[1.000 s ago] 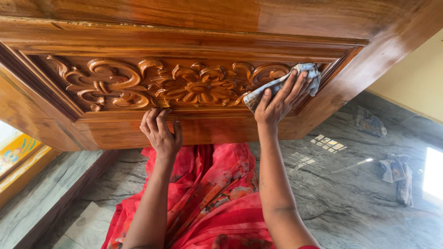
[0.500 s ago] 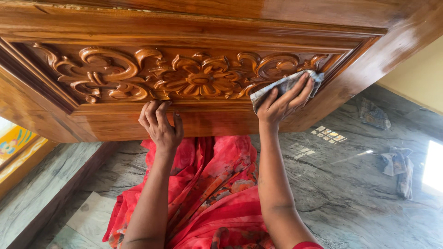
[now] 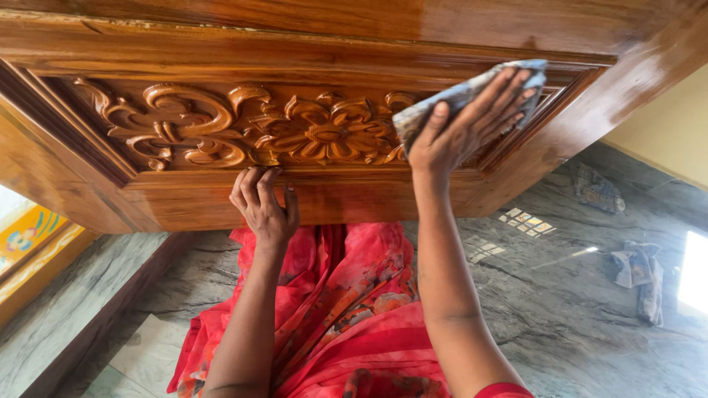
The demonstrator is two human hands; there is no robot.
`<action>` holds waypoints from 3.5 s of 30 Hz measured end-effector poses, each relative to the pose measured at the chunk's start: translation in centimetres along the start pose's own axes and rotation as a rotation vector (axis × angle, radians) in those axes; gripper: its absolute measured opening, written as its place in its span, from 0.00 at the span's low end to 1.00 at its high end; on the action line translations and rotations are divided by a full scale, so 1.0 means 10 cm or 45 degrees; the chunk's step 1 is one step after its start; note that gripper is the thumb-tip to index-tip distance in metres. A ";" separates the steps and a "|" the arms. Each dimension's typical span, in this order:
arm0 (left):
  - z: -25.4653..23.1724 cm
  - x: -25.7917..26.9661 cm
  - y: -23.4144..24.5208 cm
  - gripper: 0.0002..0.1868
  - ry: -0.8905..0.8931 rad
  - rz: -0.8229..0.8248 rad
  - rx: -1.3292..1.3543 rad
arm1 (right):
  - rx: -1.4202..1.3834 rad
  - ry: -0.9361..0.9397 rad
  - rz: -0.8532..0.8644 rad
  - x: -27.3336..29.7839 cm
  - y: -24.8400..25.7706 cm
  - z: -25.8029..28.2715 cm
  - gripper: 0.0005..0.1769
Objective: The person wipes the carved details of a wooden door by hand with a cloth, moving across different sections of the design.
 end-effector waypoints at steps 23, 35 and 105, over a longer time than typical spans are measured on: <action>0.11 0.11 -0.22 0.18 -0.041 -0.003 -0.057 | -0.045 -0.223 -0.053 -0.13 0.08 -0.81 0.43; 0.34 0.25 -0.49 0.16 -0.093 -0.182 -0.166 | 0.176 -0.332 0.013 1.28 -0.20 -1.41 0.46; -0.19 1.04 -0.86 0.13 0.403 0.286 0.249 | -0.614 0.349 0.486 3.24 -0.47 -0.23 0.39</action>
Point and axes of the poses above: each hand's wrist, its own x-axis away from the middle knuckle, its own y-axis out of the back of the hand, z = x × y, the point moved 7 cm from there along -x, towards the middle knuckle, and after that the axes turned 3 degrees about z, right-handed, at the moved point
